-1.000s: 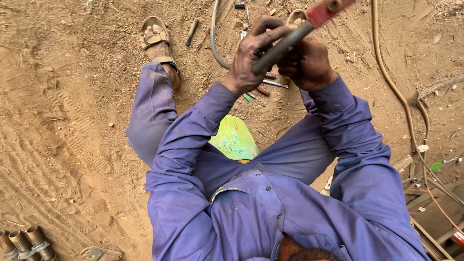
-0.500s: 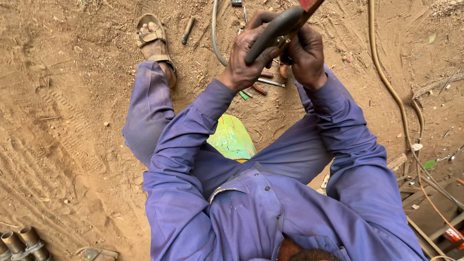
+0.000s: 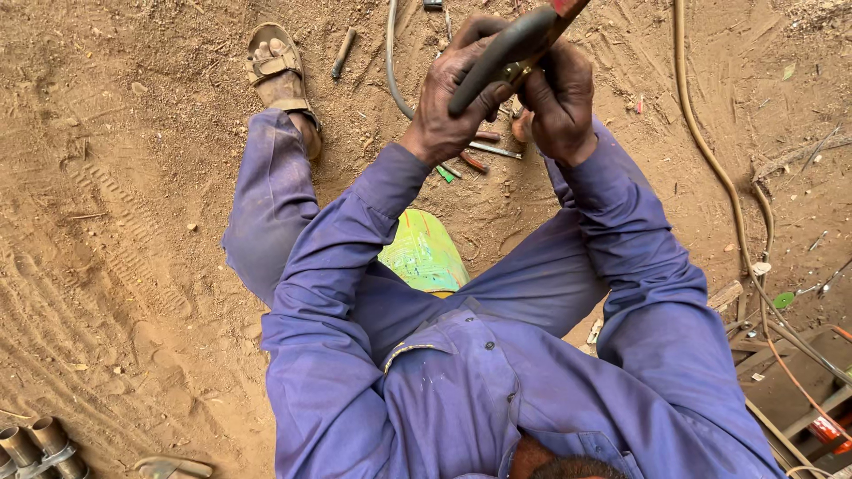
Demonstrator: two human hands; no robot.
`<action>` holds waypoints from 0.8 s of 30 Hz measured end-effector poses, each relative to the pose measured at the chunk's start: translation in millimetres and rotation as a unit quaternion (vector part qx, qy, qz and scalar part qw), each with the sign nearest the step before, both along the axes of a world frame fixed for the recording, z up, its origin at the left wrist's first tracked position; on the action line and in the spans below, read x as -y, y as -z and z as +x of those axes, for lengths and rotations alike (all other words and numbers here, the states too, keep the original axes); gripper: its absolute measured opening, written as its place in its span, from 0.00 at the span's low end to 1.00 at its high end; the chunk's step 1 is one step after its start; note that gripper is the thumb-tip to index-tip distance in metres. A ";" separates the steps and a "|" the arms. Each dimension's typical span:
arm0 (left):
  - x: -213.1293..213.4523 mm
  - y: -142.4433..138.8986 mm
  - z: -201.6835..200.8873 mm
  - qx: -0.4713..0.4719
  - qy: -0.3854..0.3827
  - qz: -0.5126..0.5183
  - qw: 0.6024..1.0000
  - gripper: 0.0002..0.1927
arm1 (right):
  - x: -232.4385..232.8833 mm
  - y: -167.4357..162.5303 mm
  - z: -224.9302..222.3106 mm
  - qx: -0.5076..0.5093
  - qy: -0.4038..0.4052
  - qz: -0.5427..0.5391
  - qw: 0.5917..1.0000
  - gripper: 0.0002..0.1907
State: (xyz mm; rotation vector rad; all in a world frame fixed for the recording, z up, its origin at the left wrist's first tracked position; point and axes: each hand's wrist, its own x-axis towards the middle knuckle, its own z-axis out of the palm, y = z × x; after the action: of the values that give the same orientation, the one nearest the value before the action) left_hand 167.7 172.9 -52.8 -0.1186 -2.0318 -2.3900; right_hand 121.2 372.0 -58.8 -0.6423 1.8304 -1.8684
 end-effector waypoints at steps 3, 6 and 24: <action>-0.4 -3.6 1.4 0.090 0.025 0.031 0.995 0.22 | 0.7 -2.2 1.0 0.092 -0.007 -0.030 0.995 0.17; -1.8 -1.2 3.5 0.010 0.007 0.007 1.000 0.21 | -1.7 -1.9 0.6 0.258 0.006 -0.085 0.962 0.14; -6.6 10.3 5.2 -0.068 -0.004 -0.027 0.997 0.20 | -10.7 8.4 1.0 0.107 -0.008 0.003 0.994 0.15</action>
State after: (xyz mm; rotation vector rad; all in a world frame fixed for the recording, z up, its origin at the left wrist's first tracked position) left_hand 172.9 179.5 -63.1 -0.2647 -2.0322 -2.2547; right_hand 122.2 382.6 -67.2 -0.4337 1.6866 -1.8430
